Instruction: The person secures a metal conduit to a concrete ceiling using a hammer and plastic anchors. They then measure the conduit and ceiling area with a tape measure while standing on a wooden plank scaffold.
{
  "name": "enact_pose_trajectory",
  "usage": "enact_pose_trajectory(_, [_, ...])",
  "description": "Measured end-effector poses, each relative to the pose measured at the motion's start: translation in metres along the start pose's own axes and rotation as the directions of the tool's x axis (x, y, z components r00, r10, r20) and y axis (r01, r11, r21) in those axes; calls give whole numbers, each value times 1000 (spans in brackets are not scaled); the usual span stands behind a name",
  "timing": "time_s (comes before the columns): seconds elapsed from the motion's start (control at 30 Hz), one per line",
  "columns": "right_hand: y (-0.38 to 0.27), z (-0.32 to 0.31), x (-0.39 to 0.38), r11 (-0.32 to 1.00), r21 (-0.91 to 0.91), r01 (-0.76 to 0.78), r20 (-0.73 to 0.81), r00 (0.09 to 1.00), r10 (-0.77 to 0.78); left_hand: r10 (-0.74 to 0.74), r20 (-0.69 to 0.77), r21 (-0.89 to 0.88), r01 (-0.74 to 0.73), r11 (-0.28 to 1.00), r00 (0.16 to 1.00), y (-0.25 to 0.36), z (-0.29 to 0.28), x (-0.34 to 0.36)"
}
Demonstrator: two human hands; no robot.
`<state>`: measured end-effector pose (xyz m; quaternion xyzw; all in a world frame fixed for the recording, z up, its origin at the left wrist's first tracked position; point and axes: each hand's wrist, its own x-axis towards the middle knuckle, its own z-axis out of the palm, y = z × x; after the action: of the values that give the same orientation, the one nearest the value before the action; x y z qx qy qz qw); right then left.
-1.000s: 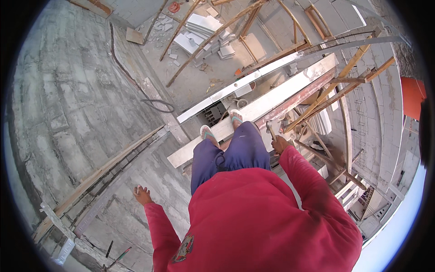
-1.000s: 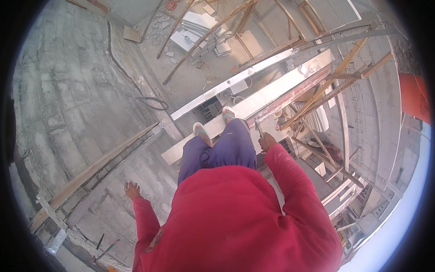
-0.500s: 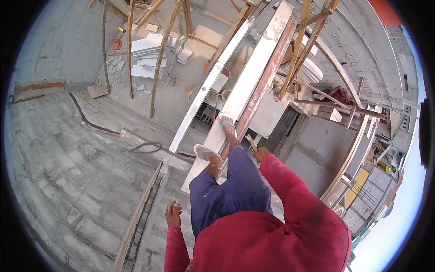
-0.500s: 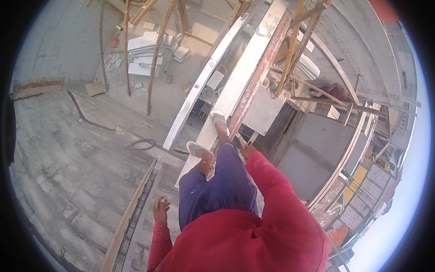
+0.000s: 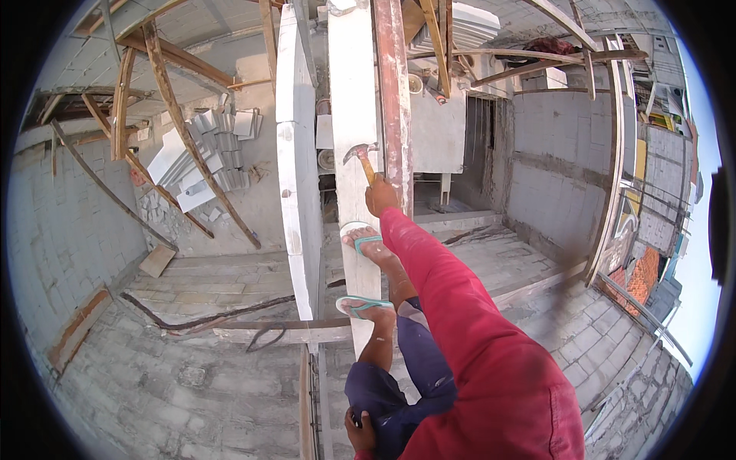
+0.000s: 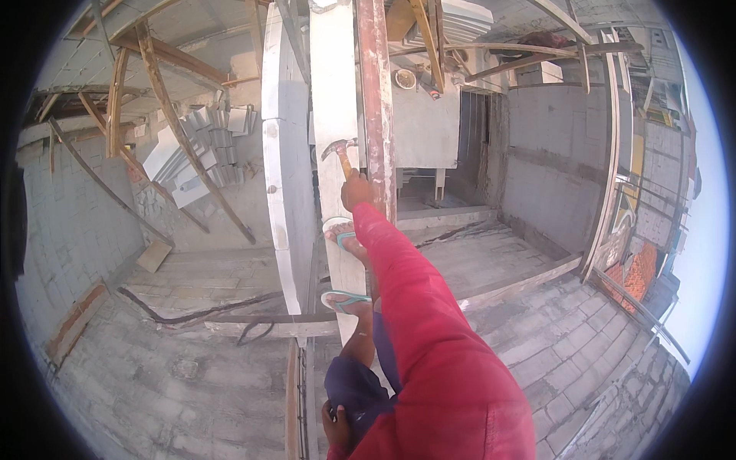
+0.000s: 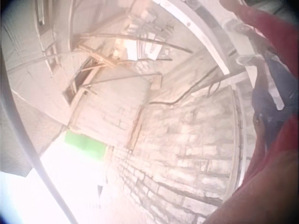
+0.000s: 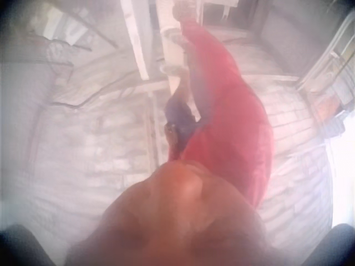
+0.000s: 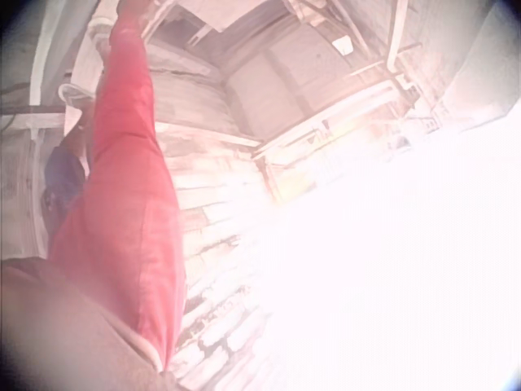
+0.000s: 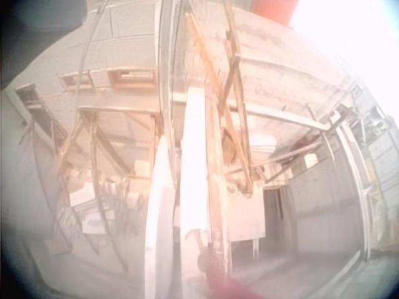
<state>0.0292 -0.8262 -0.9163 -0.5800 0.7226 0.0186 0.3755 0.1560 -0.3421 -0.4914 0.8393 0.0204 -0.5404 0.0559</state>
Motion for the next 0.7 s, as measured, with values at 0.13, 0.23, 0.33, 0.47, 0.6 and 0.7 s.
enact_pose_trajectory(0.13, [-10,22,41,992,123,14,-152,988,5,61,13,163,-62,985,998,28,16,29])
enact_pose_trajectory(0.23, [2,50,58,974,208,86,-235,971,-36,90,7,320,-87,944,996,42,26,47])
enact_pose_trajectory(0.33, [26,81,64,960,264,92,-168,985,-48,121,-5,390,-109,914,993,48,31,59])
enact_pose_trajectory(0.47, [54,108,59,976,219,17,40,999,-27,173,7,426,-159,891,985,46,33,69])
enact_pose_trajectory(0.6, [84,76,59,965,253,-72,74,996,55,323,12,458,-293,840,946,35,32,78])
enact_pose_trajectory(0.7, [103,9,75,949,286,-131,-72,985,158,273,34,532,-248,810,961,29,37,91])
